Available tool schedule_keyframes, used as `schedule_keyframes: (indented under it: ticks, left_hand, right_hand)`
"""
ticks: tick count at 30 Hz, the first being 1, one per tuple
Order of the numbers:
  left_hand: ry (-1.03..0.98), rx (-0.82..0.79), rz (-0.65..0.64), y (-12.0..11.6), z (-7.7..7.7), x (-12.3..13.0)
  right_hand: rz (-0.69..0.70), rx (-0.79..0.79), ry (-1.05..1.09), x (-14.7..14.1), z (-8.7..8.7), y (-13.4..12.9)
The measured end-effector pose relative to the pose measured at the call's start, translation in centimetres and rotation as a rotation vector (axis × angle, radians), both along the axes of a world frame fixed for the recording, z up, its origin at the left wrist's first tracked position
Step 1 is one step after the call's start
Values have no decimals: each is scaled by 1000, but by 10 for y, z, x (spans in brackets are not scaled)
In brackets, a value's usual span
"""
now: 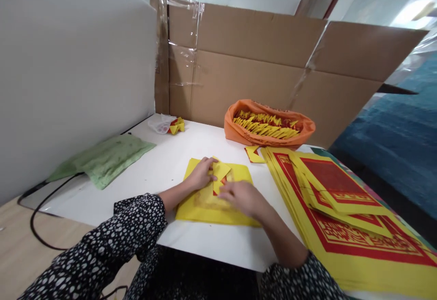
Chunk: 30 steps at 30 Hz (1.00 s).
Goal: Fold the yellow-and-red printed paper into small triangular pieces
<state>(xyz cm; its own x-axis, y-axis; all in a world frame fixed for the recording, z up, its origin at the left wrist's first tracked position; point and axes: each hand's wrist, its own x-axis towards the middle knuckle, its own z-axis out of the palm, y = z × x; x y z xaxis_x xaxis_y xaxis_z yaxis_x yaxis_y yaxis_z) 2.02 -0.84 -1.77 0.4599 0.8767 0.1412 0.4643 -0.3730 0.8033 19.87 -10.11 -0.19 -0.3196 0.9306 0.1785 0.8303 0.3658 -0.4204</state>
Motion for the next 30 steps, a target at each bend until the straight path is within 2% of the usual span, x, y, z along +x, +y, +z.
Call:
schedule_keyframes:
  ticks: [3, 5, 8, 12, 18, 22, 24, 26, 28, 30]
  left_hand:
    - [-55, -2, 1, 0, -3, -2]
    - [-72, 27, -8, -3, -4, -4]
    - [-64, 81, -18, -6, -7, -7]
    - [-74, 84, -29, -5, -10, -9]
    - [-136, 71, -43, -5, -12, -11]
    - [-173, 43, 28, -7, -7, -9]
    - [-209, -16, 45, -8, 2, -9]
    - [-209, -38, -15, -11, 16, -10]
    - [-181, 73, -89, -17, 30, -13]
    - [-146, 281, -155, -23, 38, -18]
  right_hand:
    - [-196, 20, 134, -1, 12, 38]
    - [-262, -13, 263, -6, 6, 58]
    - [-283, -38, 416, -14, -12, 77]
    - [-316, -77, 504, -12, -26, 89]
    - [-345, -221, 648, -4, -24, 91]
    - [-320, -245, 749, -4, -6, 85]
    - [-256, -226, 813, -6, 13, 75]
    - [-124, -156, 857, -7, 36, 59]
    - [3, -6, 799, -7, 55, 36]
    - [42, 190, 649, -5, 62, 11]
